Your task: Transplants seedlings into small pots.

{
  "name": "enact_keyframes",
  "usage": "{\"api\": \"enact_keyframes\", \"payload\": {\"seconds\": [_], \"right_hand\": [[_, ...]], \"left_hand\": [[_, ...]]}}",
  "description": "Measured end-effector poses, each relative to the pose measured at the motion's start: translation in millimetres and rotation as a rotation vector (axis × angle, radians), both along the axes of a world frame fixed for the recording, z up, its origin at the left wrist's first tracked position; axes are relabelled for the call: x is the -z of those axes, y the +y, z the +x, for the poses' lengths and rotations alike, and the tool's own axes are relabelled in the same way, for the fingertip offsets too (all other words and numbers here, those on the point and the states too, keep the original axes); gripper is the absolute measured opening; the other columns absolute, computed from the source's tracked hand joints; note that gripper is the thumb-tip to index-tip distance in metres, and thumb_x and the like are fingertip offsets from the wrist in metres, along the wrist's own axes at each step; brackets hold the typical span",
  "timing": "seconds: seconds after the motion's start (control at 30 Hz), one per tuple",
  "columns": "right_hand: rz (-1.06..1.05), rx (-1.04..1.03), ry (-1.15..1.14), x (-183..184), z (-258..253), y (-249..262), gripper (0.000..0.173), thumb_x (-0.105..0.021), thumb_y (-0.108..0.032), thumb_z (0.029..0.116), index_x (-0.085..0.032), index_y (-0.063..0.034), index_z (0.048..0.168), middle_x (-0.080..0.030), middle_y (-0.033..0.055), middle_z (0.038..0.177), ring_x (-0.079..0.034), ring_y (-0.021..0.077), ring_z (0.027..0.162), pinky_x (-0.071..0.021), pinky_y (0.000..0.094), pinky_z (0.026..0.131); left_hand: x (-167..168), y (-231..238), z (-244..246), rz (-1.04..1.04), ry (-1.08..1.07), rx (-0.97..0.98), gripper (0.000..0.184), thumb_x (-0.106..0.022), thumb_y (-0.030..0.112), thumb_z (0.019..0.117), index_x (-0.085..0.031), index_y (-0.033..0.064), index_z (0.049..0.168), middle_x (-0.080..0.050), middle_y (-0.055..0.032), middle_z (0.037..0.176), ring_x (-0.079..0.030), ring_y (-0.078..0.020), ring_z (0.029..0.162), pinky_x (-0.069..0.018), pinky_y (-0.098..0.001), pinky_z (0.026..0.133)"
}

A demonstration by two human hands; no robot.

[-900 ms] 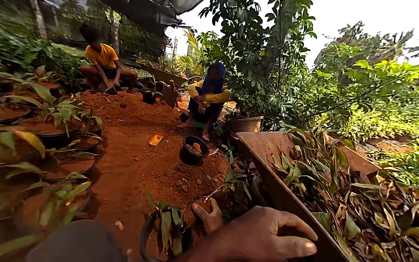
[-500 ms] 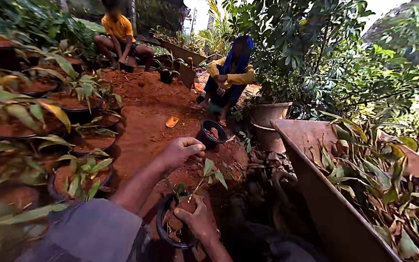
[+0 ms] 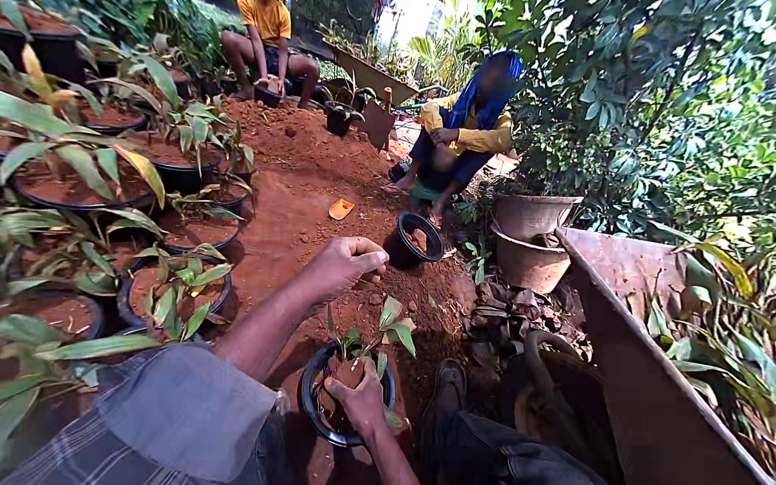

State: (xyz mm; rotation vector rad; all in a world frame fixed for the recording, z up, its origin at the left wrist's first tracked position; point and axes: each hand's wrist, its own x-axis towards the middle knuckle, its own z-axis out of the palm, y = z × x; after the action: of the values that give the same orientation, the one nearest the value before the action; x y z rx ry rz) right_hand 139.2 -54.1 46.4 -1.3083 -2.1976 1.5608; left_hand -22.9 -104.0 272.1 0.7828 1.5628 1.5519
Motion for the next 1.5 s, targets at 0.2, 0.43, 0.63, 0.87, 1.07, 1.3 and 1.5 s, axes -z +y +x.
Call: {"api": "enact_keyframes", "payload": {"seconds": [0.2, 0.43, 0.63, 0.87, 1.07, 1.3, 1.5], "right_hand": [[0.111, -0.169, -0.238, 17, 9, -7, 0.088, -0.082, -0.041, 0.0800, -0.047, -0.0009, 0.149, -0.051, 0.0229, 0.150, -0.051, 0.0344, 0.138, -0.0414, 0.0512, 0.114], [0.076, -0.226, -0.293, 20, 18, -6, 0.055, -0.080, -0.031, 0.0856, -0.065, -0.0046, 0.132, -0.066, 0.0184, 0.132, -0.060, 0.0297, 0.127, -0.0450, 0.0496, 0.110], [0.068, -0.287, -0.372, 17, 20, -2, 0.053, -0.073, -0.039, 0.0915, -0.065, -0.0039, 0.131, -0.065, 0.0197, 0.132, -0.059, 0.0313, 0.128, -0.0445, 0.0503, 0.110], [0.074, -0.398, -0.525, 5, 24, 0, 0.058, -0.068, -0.046, 0.0939, -0.065, 0.0026, 0.126, -0.064, 0.0247, 0.129, -0.060, 0.0365, 0.125, -0.0452, 0.0533, 0.107], [0.076, -0.502, -0.571, 1, 29, -2, 0.057, -0.065, -0.046, 0.0958, -0.065, 0.0012, 0.127, -0.064, 0.0262, 0.129, -0.060, 0.0387, 0.124, -0.0450, 0.0566, 0.106], [0.153, -0.523, -0.548, -22, 39, 0, 0.049, -0.066, -0.041, 0.0962, -0.066, 0.0007, 0.123, -0.067, 0.0250, 0.123, -0.063, 0.0389, 0.118, -0.0475, 0.0589, 0.101], [0.226, -0.356, -0.253, -59, 59, 13, 0.046, -0.070, -0.035, 0.0939, -0.066, -0.0037, 0.127, -0.069, 0.0173, 0.122, -0.066, 0.0292, 0.114, -0.0495, 0.0504, 0.103]], "left_hand": [[2, 2, 2, -0.011, 0.014, 0.014, 0.018, -0.056, 0.016, 0.1066, -0.066, 0.0020, 0.114, -0.070, -0.0112, 0.100, -0.069, -0.0175, 0.088, -0.0584, -0.0312, 0.079], [2, -2, -2, -0.025, 0.025, 0.012, 0.020, -0.055, 0.017, 0.1070, -0.065, 0.0024, 0.115, -0.070, -0.0110, 0.102, -0.069, -0.0182, 0.090, -0.0581, -0.0321, 0.080], [-6, -6, 8, -0.044, 0.045, -0.023, 0.018, -0.054, 0.016, 0.1073, -0.066, 0.0023, 0.113, -0.068, -0.0097, 0.098, -0.066, -0.0169, 0.086, -0.0560, -0.0325, 0.079], [-2, -7, 1, -0.072, 0.061, -0.056, 0.019, -0.053, 0.018, 0.1080, -0.065, 0.0032, 0.113, -0.068, -0.0109, 0.101, -0.066, -0.0192, 0.090, -0.0551, -0.0359, 0.081], [16, -4, -9, -0.120, 0.137, -0.078, 0.021, -0.055, 0.020, 0.1077, -0.065, 0.0025, 0.115, -0.067, -0.0137, 0.102, -0.065, -0.0224, 0.091, -0.0549, -0.0397, 0.081], [32, -3, -15, -0.179, 0.196, -0.089, 0.023, -0.057, 0.022, 0.1071, -0.066, 0.0029, 0.116, -0.067, -0.0158, 0.107, -0.066, -0.0264, 0.095, -0.0543, -0.0453, 0.085], [43, -8, -19, -0.177, 0.205, -0.080, 0.027, -0.057, 0.023, 0.1070, -0.066, 0.0011, 0.119, -0.068, -0.0190, 0.111, -0.067, -0.0298, 0.099, -0.0541, -0.0489, 0.088]]}}
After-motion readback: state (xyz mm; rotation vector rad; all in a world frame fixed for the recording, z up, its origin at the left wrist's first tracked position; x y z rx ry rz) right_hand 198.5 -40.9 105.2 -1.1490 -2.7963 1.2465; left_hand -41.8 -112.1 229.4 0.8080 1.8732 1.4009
